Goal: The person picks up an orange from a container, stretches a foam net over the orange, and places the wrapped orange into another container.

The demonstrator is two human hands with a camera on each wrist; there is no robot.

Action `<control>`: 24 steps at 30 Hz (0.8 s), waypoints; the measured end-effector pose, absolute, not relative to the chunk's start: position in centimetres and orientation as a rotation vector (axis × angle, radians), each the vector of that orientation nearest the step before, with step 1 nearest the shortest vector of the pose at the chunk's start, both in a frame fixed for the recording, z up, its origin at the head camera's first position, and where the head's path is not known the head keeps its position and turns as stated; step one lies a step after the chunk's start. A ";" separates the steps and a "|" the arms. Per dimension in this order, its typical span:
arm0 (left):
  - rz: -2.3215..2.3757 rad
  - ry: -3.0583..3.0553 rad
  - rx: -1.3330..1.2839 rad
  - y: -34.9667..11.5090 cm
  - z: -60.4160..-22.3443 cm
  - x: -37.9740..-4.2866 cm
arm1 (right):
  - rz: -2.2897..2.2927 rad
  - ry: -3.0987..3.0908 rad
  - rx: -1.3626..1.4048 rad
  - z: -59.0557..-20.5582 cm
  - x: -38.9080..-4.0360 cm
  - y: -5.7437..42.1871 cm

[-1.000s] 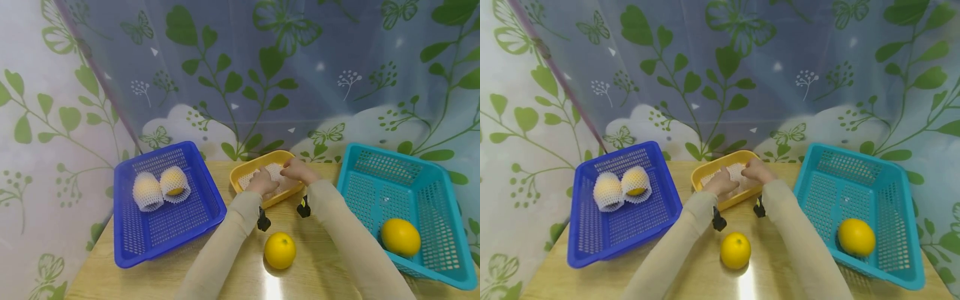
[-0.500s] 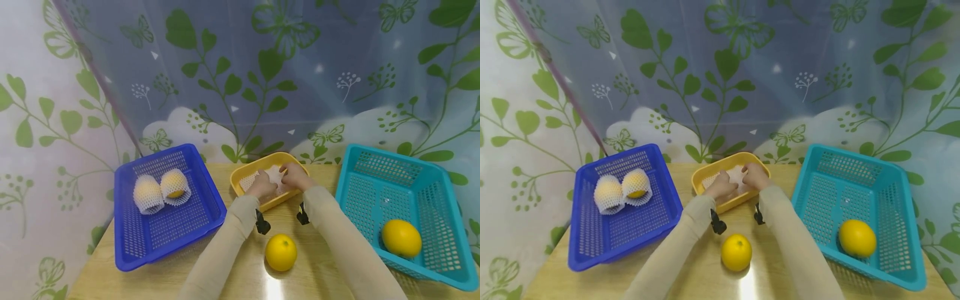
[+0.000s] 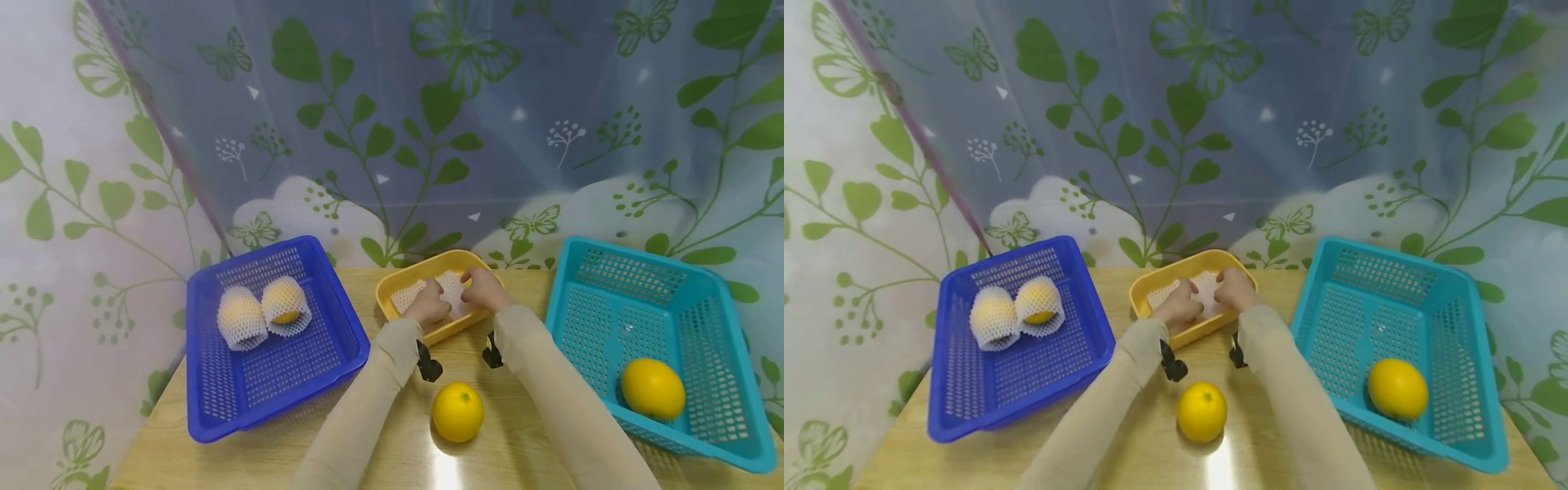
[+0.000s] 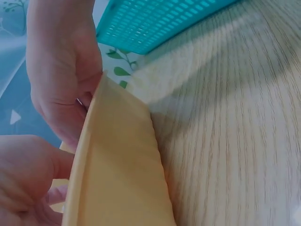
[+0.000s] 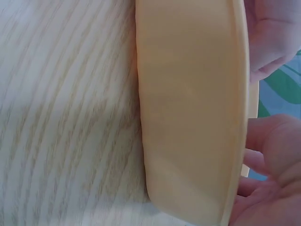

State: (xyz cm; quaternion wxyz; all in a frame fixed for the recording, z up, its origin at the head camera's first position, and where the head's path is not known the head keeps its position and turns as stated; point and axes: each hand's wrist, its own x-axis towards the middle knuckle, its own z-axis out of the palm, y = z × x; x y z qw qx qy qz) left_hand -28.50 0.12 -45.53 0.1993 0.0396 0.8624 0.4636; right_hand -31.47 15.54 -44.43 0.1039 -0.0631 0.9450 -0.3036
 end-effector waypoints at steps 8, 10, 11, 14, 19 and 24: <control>1.308 2.507 0.193 -0.1 -44.7 -28.9 | -0.967 2.845 -0.195 -43.9 -31.5 15.6; 1.323 2.538 0.217 -0.2 -44.3 -28.8 | -0.959 2.876 -0.227 -43.3 -31.4 15.6; 1.337 2.548 0.231 -0.3 -44.0 -28.7 | -0.957 2.885 -0.242 -42.8 -31.3 15.6; 1.369 2.586 0.274 -0.4 -43.0 -28.3 | -0.940 2.930 -0.279 -41.6 -31.2 15.8; 1.475 2.617 0.338 -0.3 -41.1 -27.5 | -0.950 2.956 -0.287 -39.6 -30.8 16.1; 1.649 2.616 0.375 -0.3 -39.4 -26.6 | -1.059 2.901 -0.281 -36.9 -29.3 16.6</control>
